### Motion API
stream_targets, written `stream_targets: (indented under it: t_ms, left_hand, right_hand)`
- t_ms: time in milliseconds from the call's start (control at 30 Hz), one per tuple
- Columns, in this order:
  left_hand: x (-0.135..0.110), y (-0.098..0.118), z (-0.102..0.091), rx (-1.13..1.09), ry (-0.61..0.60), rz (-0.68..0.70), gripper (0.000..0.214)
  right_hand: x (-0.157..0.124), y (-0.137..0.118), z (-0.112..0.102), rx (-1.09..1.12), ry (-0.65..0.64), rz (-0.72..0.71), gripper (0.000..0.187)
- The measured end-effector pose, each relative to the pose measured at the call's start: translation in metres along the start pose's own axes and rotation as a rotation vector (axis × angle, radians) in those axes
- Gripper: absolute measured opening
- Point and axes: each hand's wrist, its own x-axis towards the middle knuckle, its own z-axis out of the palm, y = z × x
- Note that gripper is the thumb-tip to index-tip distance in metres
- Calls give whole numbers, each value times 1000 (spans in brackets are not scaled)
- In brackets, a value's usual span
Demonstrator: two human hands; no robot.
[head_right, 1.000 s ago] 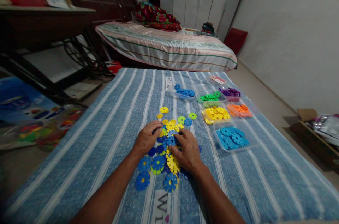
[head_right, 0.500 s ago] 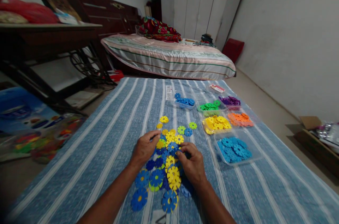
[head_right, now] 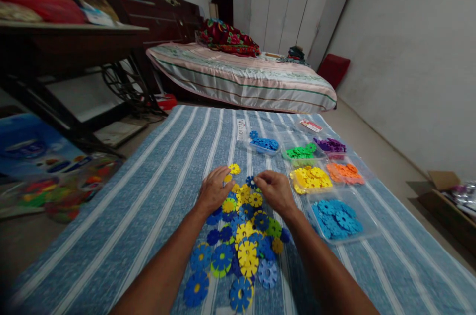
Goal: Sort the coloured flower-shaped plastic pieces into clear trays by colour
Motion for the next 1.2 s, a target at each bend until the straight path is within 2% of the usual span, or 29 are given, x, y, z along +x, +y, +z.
stream_targets:
  t_ms: [100, 133, 200, 300, 367, 433, 533, 633, 700, 800, 1033, 1133, 1200]
  left_hand:
    - [-1, -2, -1, -35, 1, 43, 25]
    - [-1, -3, -2, -53, 3, 56, 23]
    - [0, -4, -4, -92, 2, 78, 21]
    - [1, -3, -7, -135, -14, 95, 19]
    - [1, -3, -9, -152, -22, 99, 18]
    - [1, -1, -10, -166, -24, 97, 16]
    - [1, 2, -11, -175, -20, 88, 16]
    - [1, 4, -12, -172, -16, 75, 18]
    - [1, 5, -13, -167, -18, 63, 19]
    - [1, 5, -14, -168, -27, 42, 20]
    - [0, 4, -14, -196, -19, 27, 20]
    - [0, 4, -14, -201, -17, 19, 19]
    - [0, 4, -14, -204, -19, 16, 19]
  right_hand:
    - [55, -12, -8, -87, 204, -119, 29]
    - [68, -16, -10, -115, 283, -142, 29]
    - [81, -21, -9, -170, 347, -177, 29]
    - [66, -13, 0, -245, 237, -209, 26]
    - [41, 1, 8, -312, 148, -234, 24]
    - [15, 18, 12, -422, 123, -254, 23]
    - [-13, 38, 9, -650, 108, -246, 23]
    - [-27, 45, 4, -854, 23, -232, 16]
    - [-30, 43, 3, -941, -55, -210, 10]
    - [-32, 37, 3, -1023, -131, -169, 12]
    - [-30, 27, 2, -1125, -136, -179, 29]
    - [-12, 18, -3, -1098, -121, -170, 30]
    - [11, 8, -9, -1081, -84, -194, 29]
